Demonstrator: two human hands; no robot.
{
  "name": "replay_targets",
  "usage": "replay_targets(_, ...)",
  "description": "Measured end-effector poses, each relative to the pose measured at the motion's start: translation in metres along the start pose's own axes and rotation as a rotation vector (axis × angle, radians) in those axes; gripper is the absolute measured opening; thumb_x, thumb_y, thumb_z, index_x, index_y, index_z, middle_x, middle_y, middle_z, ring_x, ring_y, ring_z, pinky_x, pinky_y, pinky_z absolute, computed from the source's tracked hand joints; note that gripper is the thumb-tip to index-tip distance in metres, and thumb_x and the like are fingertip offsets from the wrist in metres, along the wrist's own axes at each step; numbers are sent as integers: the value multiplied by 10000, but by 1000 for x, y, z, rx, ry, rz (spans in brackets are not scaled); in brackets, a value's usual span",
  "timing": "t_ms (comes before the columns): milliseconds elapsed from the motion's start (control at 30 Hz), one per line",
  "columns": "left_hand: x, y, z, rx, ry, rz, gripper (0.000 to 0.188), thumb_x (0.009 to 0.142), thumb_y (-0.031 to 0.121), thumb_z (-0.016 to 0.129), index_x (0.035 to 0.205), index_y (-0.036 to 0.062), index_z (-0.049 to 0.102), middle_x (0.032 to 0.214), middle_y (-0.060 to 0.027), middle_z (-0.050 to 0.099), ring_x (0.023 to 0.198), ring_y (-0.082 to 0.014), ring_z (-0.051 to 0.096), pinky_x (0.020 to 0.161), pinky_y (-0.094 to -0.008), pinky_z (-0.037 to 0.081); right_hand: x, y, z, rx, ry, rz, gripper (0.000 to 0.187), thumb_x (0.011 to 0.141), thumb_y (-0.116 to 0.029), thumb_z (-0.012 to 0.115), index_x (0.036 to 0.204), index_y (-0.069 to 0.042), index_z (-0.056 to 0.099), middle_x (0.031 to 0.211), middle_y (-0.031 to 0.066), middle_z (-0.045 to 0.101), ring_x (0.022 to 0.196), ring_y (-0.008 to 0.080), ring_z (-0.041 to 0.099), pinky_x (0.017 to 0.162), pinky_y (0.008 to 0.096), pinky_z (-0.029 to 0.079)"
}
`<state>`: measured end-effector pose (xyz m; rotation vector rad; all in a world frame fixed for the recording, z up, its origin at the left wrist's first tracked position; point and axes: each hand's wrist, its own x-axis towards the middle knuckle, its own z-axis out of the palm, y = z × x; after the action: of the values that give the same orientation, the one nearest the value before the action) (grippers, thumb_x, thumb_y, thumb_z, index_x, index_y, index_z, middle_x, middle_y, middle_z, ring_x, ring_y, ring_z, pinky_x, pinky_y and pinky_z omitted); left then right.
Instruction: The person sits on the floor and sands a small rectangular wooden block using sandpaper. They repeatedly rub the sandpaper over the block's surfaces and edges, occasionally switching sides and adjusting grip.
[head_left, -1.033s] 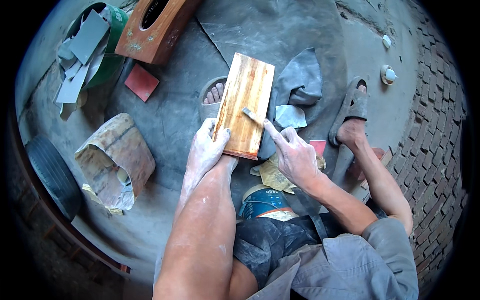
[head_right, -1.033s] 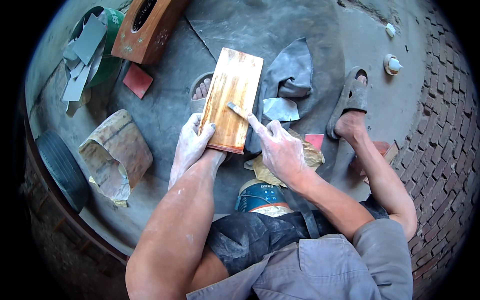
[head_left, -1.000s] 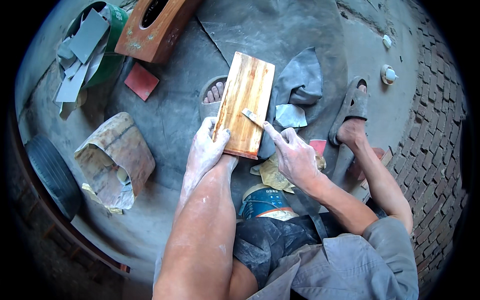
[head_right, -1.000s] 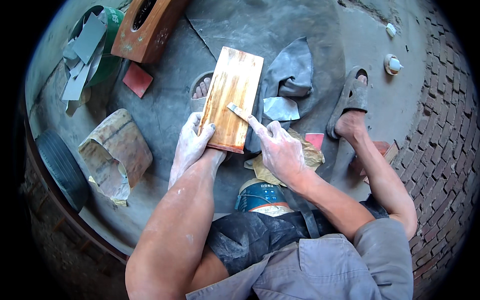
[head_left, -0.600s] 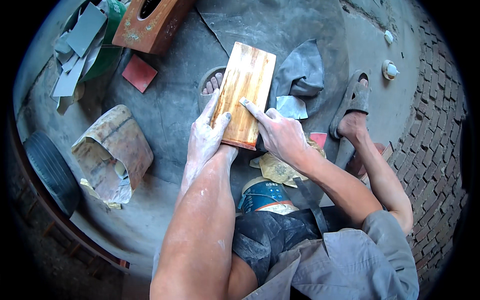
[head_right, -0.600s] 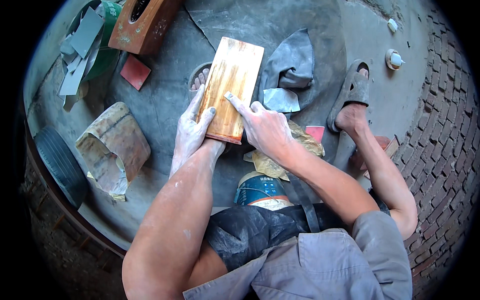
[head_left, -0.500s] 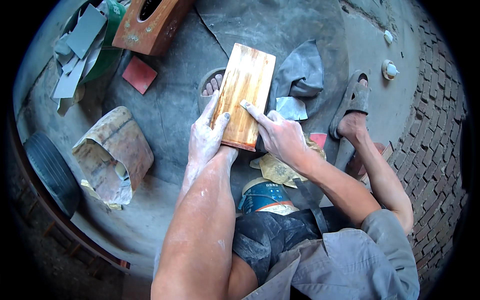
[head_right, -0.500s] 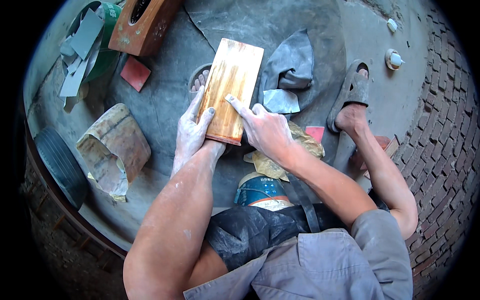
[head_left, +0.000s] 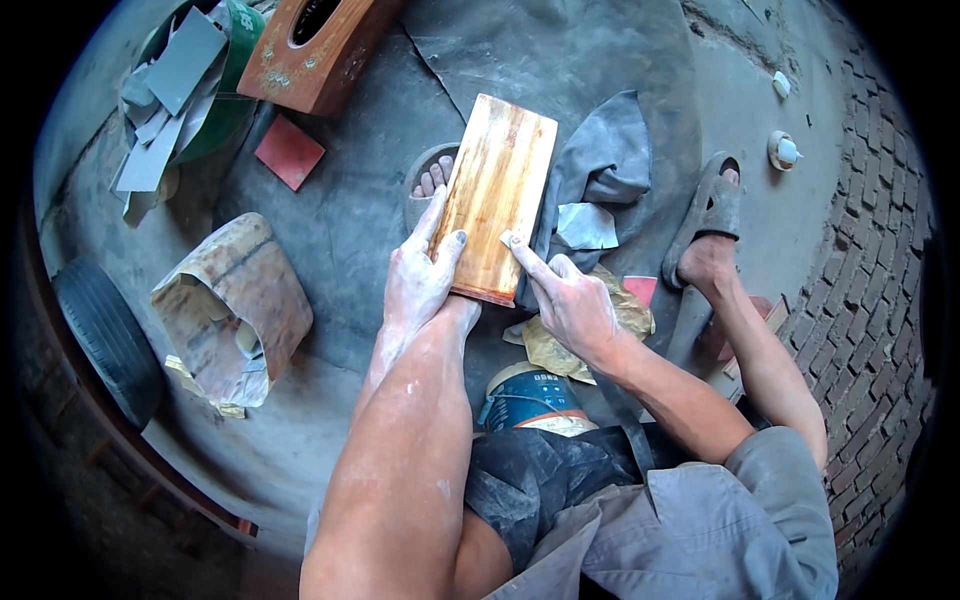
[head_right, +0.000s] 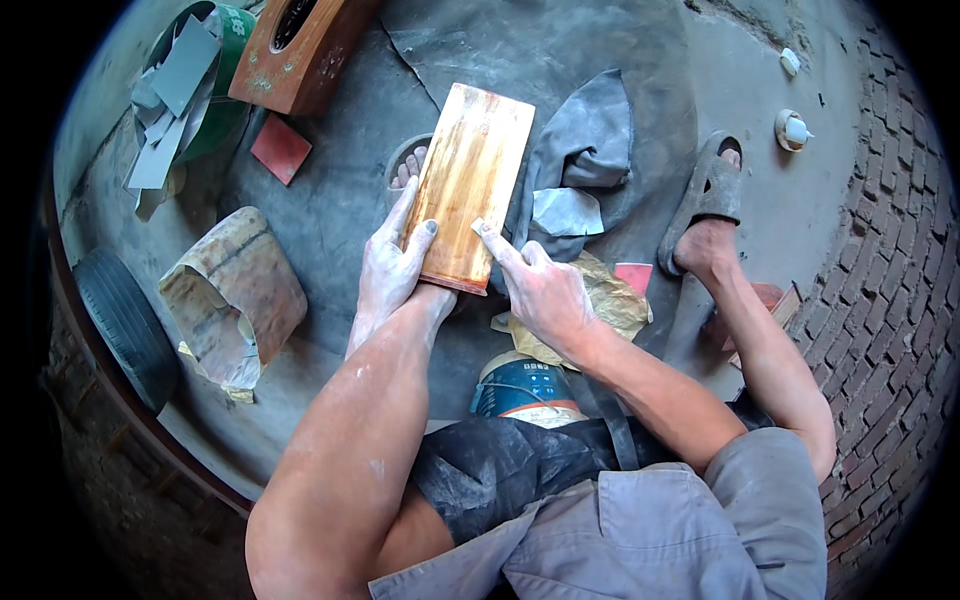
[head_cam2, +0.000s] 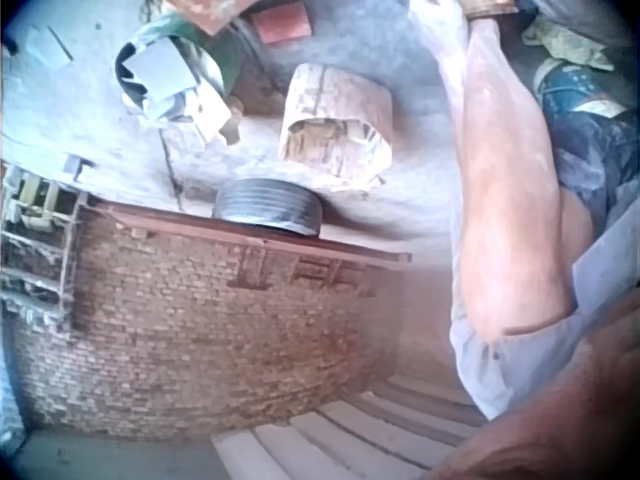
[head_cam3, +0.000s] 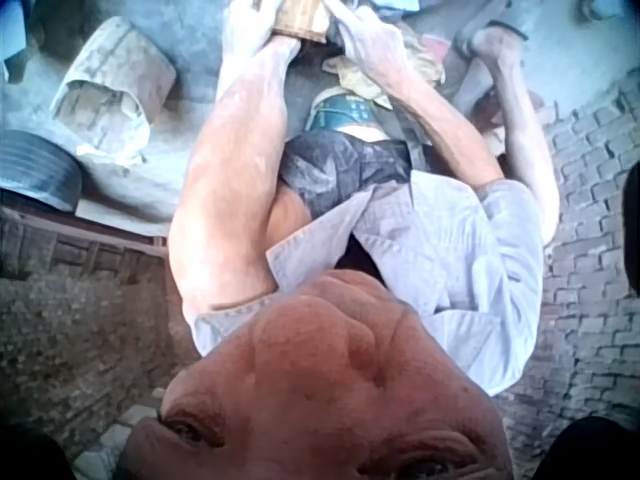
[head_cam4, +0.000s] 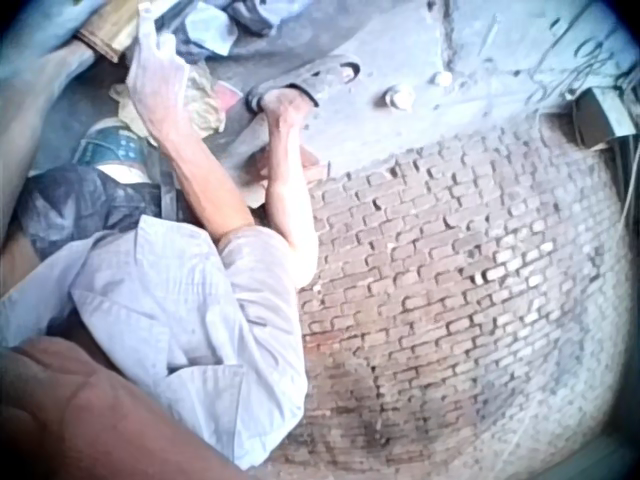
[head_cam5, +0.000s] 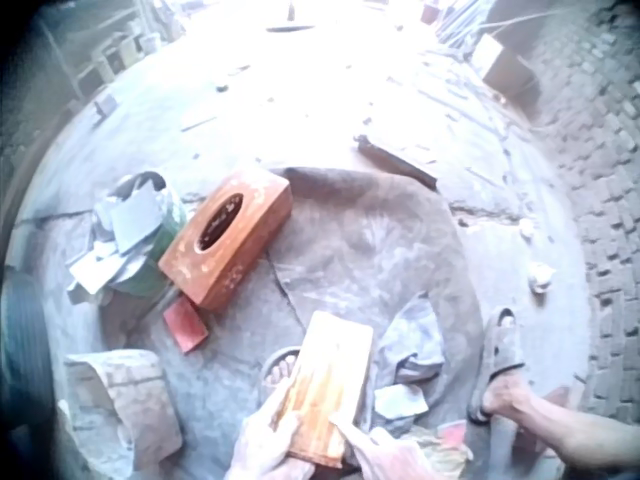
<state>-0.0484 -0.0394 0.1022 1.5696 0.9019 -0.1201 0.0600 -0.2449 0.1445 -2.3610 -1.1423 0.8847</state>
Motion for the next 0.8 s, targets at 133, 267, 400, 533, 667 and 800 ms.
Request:
replay_targets(133,2,-3,3,-3,2,25,597,1010,183,657,1578,94,494,1397,-249,667,1316,-321,651,1102,-390,489,36,-1,6,32,75,11,653,951,-53,601,1578,-204,502,767,157,552,614,341,679,578,466,586)
replay_targets(267,1,-6,1,32,-4,8,601,1008,197,660,1578,106,495,1394,-245,668,1305,-338,657,1094,-395,495,37,-6,-4,7,55,12,608,954,-64,608,1546,-187,538,928,172,580,682,355,693,612,455,597)
replay_targets(400,1,-7,1,23,9,18,601,1004,210,665,1574,107,502,1388,-244,670,1297,-351,661,1092,-397,497,16,-2,-12,27,30,33,577,948,-65,637,1512,-171,573,1034,179,565,721,339,694,618,447,601)
replay_targets(533,2,-8,2,13,17,25,598,1004,209,665,1571,107,506,1389,-244,670,1300,-347,660,1090,-397,499,22,-1,-3,75,163,-21,569,933,-41,653,1486,-162,601,1058,169,552,734,322,698,616,434,606)
replay_targets(667,1,-2,0,72,7,24,599,1006,201,658,1576,102,499,1401,-243,664,1300,-338,661,1087,-396,503,11,-6,5,67,185,-2,584,922,-15,646,1489,-150,598,1089,169,541,747,340,704,625,426,615)
replay_targets(800,0,1,0,63,-3,7,609,1009,195,653,1584,90,481,1402,-251,660,1297,-341,661,1089,-396,503,39,-6,5,44,147,16,643,908,10,612,1531,-136,548,1111,185,519,770,364,719,649,444,626)
